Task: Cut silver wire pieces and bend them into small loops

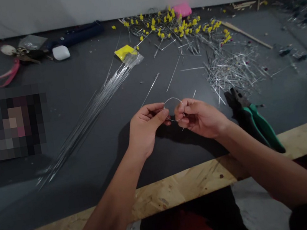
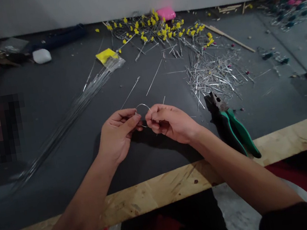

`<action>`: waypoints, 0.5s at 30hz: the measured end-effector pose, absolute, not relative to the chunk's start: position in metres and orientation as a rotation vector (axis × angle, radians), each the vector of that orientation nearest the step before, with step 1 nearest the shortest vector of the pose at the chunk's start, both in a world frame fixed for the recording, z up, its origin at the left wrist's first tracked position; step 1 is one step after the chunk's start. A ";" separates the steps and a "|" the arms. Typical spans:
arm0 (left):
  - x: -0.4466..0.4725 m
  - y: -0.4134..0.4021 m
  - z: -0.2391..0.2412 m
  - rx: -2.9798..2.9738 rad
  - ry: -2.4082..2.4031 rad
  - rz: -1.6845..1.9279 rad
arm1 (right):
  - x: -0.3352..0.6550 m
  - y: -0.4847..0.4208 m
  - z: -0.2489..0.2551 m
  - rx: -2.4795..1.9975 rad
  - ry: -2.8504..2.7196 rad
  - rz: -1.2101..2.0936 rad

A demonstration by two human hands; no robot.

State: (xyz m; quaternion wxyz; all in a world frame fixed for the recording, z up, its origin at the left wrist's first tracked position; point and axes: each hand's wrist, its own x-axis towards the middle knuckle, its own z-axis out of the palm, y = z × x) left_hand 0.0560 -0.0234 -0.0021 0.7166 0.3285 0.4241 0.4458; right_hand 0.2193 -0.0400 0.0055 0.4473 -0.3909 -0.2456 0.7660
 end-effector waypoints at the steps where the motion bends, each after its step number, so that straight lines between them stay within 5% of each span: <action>1: 0.056 -0.024 -0.002 0.729 0.934 0.987 | 0.219 -0.040 0.006 -0.979 -0.602 1.878; 15: 0.057 -0.023 -0.005 0.763 0.954 1.005 | 0.215 -0.040 0.007 -1.034 -0.579 1.757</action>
